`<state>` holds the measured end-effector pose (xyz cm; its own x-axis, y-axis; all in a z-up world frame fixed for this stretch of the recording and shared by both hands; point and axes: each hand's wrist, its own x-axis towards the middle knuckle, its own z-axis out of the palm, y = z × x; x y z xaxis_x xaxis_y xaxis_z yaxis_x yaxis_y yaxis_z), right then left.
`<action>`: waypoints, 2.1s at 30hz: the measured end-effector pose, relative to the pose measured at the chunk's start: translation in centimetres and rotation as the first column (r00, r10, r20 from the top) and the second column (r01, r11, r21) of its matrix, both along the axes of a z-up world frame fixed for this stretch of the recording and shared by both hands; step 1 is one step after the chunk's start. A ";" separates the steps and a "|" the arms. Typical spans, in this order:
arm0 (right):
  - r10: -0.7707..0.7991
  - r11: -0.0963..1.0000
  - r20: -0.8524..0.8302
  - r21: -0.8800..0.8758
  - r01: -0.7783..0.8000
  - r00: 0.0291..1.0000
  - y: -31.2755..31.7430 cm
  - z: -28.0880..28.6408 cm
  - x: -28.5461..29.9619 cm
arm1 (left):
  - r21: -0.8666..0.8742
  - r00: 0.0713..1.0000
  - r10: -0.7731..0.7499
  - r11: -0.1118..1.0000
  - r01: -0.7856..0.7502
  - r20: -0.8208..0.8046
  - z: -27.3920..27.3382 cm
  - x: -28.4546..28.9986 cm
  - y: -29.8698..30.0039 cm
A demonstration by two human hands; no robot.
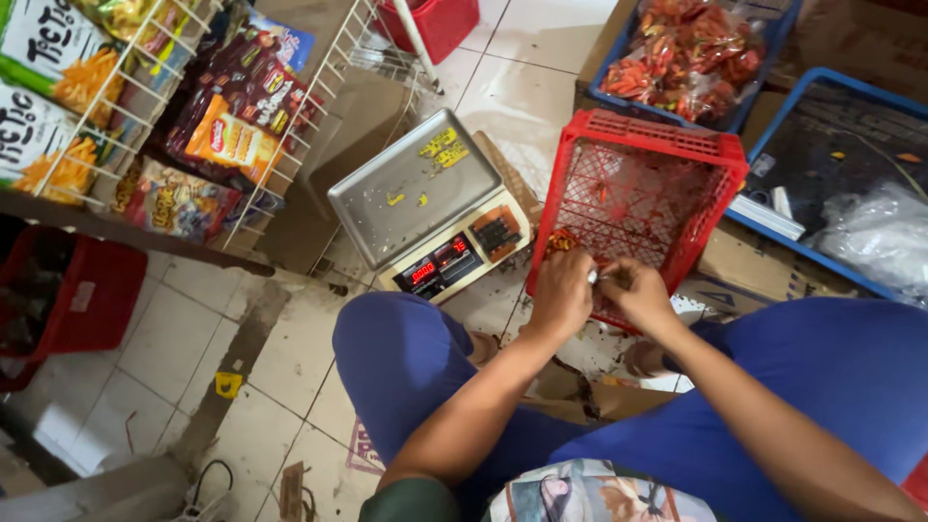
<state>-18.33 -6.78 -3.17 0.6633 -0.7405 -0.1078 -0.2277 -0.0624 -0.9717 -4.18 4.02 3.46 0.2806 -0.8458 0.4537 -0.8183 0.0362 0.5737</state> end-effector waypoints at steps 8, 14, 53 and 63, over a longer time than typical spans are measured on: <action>-0.065 0.998 -0.064 -0.016 0.064 0.996 1.9 2.4 0.7 | 0.080 0.918 0.117 0.992 -0.094 -0.379 -3.7 -1.0 -0.6; 0.006 0.872 -0.055 -0.488 -0.032 0.998 1.3 4.4 0.4 | 0.078 0.901 0.039 0.997 -0.006 -0.431 -3.8 -0.5 -1.1; -0.067 0.863 0.177 -0.484 0.146 0.982 1.7 8.9 -0.2 | 0.011 0.670 -0.120 0.982 0.188 -0.732 -0.8 1.1 -1.4; -0.134 0.865 0.150 -0.464 0.189 0.980 1.2 7.0 -0.3 | 0.028 0.962 -0.159 0.985 0.169 -0.223 4.1 0.3 0.3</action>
